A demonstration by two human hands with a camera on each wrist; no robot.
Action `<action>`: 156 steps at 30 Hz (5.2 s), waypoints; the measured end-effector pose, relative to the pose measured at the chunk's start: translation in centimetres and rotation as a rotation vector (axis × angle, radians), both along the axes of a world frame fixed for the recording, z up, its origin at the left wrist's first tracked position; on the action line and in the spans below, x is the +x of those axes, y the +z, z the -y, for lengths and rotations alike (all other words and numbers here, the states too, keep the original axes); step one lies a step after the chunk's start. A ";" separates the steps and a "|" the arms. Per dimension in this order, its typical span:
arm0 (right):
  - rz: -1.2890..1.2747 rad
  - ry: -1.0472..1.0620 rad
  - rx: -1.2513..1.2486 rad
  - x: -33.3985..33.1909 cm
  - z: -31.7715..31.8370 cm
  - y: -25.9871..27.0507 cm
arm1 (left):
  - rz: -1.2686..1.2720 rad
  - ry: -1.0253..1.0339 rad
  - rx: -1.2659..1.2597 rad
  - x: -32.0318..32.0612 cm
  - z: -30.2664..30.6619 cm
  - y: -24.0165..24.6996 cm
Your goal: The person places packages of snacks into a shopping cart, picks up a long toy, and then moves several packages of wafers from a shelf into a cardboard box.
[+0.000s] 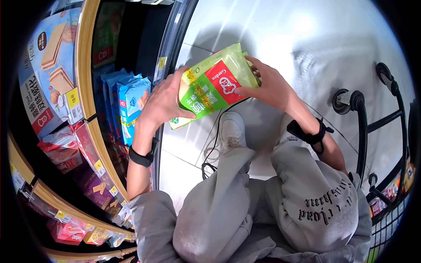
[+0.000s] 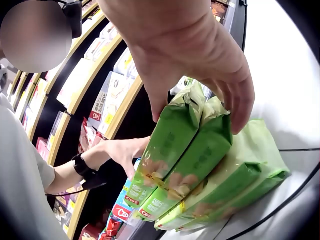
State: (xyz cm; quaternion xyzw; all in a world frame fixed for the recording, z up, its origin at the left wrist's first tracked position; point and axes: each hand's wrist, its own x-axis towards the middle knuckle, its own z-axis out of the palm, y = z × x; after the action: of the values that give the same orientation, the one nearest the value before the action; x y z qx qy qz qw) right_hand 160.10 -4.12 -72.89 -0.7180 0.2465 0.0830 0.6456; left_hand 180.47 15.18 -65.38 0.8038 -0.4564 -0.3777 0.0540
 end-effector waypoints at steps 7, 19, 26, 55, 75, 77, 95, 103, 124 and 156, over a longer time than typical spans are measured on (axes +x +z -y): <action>0.149 0.023 -0.107 -1.0 -0.1 -1.8 | 0.025 0.130 0.081 -1.0 -0.1 0.2; 0.218 -0.185 0.232 -1.6 -0.7 -1.7 | 0.134 0.167 -0.008 -2.8 -1.0 0.7; 0.238 -0.065 0.223 -1.7 0.1 -2.2 | 0.203 0.092 -0.108 -3.5 -1.2 1.4; 0.590 -0.177 0.006 -4.1 5.2 2.4 | 0.655 0.152 -0.145 -3.6 2.6 13.5; 0.580 -0.282 0.340 -4.6 5.7 2.3 | 0.602 0.842 0.302 12.4 3.6 2.7; 0.580 -0.274 0.344 -4.7 5.6 2.3 | 0.515 0.922 0.266 14.7 3.2 1.7; 0.591 -0.323 0.433 -5.2 5.6 1.8 | 0.316 0.453 -0.214 27.0 -2.3 -4.4; 0.461 -0.273 0.410 -4.6 5.3 1.0 | 0.570 0.397 -0.182 24.6 -2.9 -5.2; 0.111 0.041 -0.075 -3.2 -2.3 -9.6 | -0.403 0.077 0.298 2.0 -0.2 -13.5; 0.260 -0.199 0.344 -2.6 0.3 -5.3 | 0.206 0.369 -0.276 -2.0 2.9 10.9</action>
State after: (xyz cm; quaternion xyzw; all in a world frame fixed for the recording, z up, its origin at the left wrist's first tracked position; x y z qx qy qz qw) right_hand 157.47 -4.47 -78.18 -0.5741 0.2129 -0.0335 0.7899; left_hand 178.47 12.26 -54.46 0.8928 -0.3524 -0.2115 0.1844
